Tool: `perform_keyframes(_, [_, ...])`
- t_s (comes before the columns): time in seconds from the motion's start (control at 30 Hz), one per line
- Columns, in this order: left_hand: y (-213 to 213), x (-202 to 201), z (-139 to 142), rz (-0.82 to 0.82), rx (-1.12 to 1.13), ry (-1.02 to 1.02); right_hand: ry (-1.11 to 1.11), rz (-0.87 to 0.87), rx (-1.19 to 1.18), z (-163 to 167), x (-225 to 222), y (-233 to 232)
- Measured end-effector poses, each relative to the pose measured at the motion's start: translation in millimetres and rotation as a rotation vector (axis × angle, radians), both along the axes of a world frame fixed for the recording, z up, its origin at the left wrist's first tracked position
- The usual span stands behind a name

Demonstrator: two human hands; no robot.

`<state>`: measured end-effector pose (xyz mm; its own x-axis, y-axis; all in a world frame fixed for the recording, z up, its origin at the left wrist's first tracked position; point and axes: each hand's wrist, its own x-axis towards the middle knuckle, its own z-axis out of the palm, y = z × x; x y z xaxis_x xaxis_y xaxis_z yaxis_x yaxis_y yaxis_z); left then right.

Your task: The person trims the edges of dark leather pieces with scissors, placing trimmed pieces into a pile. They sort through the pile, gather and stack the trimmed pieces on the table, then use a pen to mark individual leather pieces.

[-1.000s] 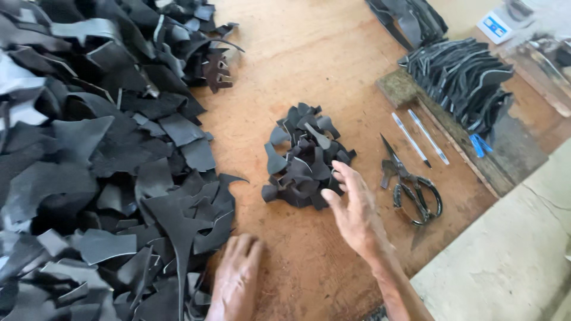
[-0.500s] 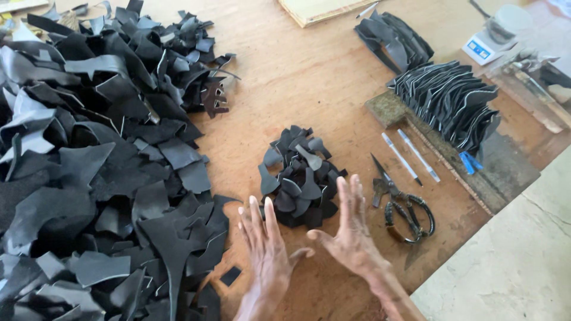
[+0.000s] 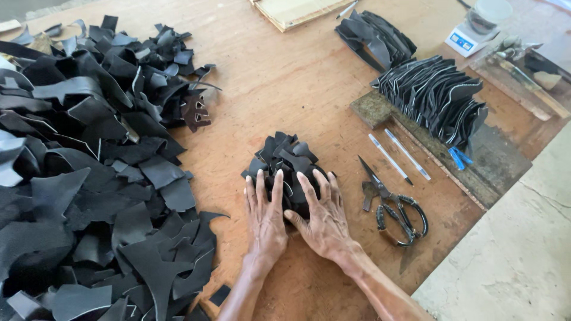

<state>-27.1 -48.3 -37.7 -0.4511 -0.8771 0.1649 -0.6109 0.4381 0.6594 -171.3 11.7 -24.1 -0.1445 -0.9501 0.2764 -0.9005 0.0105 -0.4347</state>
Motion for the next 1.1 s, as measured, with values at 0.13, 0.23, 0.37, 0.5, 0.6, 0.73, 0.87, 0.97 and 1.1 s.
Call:
perform_keyframes(0.13, [2,-1,1,0.081,-0.272,-0.035,-0.073,0.011,0.03,9,-6,-1])
perform_keyframes(0.23, [9,-5,8,0.14,-0.189,0.085,-0.162,0.043,0.028,20,-19,-9])
perform_keyframes(0.37, [27,-22,17,0.237,-0.054,0.011,-0.181,0.087,-0.013,30,-44,-46])
perform_keyframes(0.5, [24,-36,16,0.282,-0.079,-0.075,-0.13,0.191,0.003,26,-51,-96])
perform_keyframes(0.6, [10,-40,9,0.279,-0.115,-0.059,-0.2,0.359,0.052,14,-36,-116])
perform_keyframes(0.73, [2,-37,2,0.251,-0.09,-0.051,-0.208,0.252,0.041,4,-32,-115])
perform_keyframes(0.87, [3,-34,2,0.248,-0.104,-0.042,-0.315,0.275,0.116,13,-45,-122])
perform_keyframes(0.97, [6,-34,4,0.255,-0.129,-0.039,-0.261,0.301,0.034,20,-42,-130])
perform_keyframes(1.1, [4,-33,7,0.31,-0.132,-0.008,-0.119,0.213,0.225,21,-24,-129])
